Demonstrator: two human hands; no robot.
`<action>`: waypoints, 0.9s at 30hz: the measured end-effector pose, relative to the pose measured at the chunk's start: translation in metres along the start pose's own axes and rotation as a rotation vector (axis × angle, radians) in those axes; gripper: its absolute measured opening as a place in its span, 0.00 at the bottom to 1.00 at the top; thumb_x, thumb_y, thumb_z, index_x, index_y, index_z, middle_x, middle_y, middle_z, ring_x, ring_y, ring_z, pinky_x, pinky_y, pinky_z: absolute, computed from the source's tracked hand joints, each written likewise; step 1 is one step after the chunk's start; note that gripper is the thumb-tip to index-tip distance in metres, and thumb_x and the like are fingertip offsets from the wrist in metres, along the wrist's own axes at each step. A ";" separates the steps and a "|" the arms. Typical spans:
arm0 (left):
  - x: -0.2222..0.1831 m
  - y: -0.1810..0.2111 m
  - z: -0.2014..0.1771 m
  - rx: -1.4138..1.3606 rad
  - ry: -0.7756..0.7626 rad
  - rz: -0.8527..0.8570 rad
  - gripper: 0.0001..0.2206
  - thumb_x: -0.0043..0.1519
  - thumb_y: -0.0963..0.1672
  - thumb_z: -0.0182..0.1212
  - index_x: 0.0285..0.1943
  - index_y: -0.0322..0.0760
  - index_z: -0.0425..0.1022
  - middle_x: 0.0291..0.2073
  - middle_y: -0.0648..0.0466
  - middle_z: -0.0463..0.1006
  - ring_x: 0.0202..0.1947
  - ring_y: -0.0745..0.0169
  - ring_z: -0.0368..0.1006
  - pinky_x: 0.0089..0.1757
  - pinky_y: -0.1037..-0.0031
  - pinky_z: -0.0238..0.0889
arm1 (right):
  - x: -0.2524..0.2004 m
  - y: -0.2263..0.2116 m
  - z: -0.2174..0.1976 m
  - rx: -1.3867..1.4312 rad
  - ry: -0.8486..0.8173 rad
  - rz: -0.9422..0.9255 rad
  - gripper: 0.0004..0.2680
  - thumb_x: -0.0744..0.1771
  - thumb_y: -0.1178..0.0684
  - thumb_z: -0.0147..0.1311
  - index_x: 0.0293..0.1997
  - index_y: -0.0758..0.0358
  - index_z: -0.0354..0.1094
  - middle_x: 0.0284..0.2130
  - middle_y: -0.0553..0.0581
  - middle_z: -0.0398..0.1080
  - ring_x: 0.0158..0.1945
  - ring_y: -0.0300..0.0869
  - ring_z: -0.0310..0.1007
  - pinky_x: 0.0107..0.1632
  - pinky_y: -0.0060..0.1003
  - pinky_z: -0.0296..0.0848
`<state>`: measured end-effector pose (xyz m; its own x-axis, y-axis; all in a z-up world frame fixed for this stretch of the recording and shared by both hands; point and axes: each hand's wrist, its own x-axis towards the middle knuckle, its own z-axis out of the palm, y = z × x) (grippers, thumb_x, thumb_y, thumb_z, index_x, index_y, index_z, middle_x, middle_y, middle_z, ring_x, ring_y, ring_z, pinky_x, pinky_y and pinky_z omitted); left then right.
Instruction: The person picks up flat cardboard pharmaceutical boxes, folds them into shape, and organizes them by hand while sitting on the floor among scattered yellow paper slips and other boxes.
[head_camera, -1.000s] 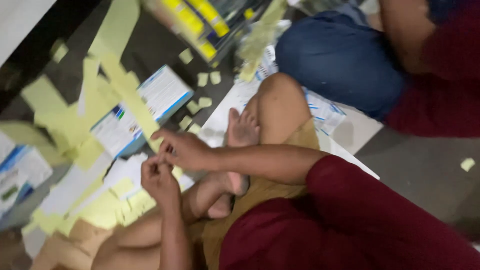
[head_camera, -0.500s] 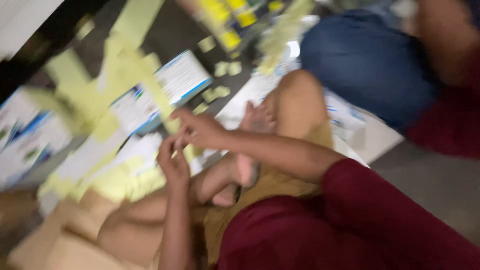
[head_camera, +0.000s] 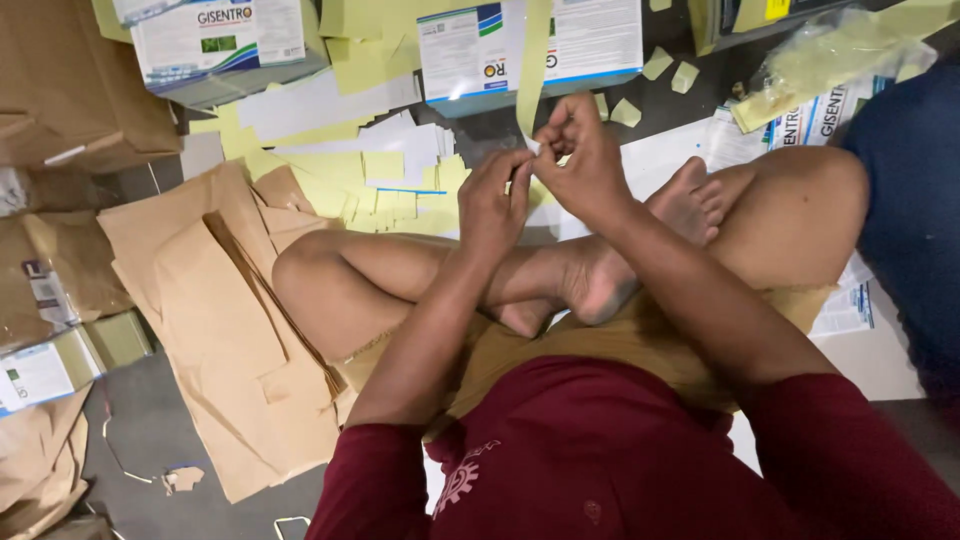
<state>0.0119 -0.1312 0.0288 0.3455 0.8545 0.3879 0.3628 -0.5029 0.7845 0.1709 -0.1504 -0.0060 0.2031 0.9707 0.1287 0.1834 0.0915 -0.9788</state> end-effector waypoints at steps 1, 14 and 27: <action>0.000 -0.001 0.000 0.001 0.003 -0.005 0.05 0.65 0.37 0.63 0.48 0.32 0.76 0.40 0.45 0.79 0.40 0.44 0.78 0.42 0.64 0.72 | 0.001 0.000 0.001 0.000 -0.005 0.002 0.13 0.68 0.68 0.56 0.52 0.64 0.54 0.35 0.53 0.72 0.38 0.32 0.72 0.41 0.28 0.74; 0.004 -0.009 -0.002 -0.083 0.036 -0.080 0.05 0.66 0.37 0.60 0.50 0.33 0.77 0.40 0.46 0.80 0.37 0.51 0.80 0.39 0.68 0.73 | 0.001 -0.003 0.000 0.126 -0.058 -0.007 0.15 0.71 0.66 0.58 0.58 0.66 0.53 0.44 0.62 0.79 0.46 0.36 0.78 0.49 0.31 0.78; 0.000 -0.020 0.006 -0.162 0.028 -0.217 0.04 0.62 0.38 0.62 0.42 0.31 0.71 0.33 0.49 0.77 0.32 0.63 0.75 0.39 0.75 0.71 | 0.000 -0.024 0.002 -0.047 -0.026 -0.013 0.13 0.70 0.64 0.59 0.58 0.67 0.57 0.42 0.59 0.79 0.44 0.38 0.80 0.47 0.31 0.78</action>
<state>0.0100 -0.1219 0.0100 0.2496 0.9444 0.2141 0.2819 -0.2823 0.9170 0.1641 -0.1524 0.0172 0.1750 0.9751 0.1366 0.2309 0.0942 -0.9684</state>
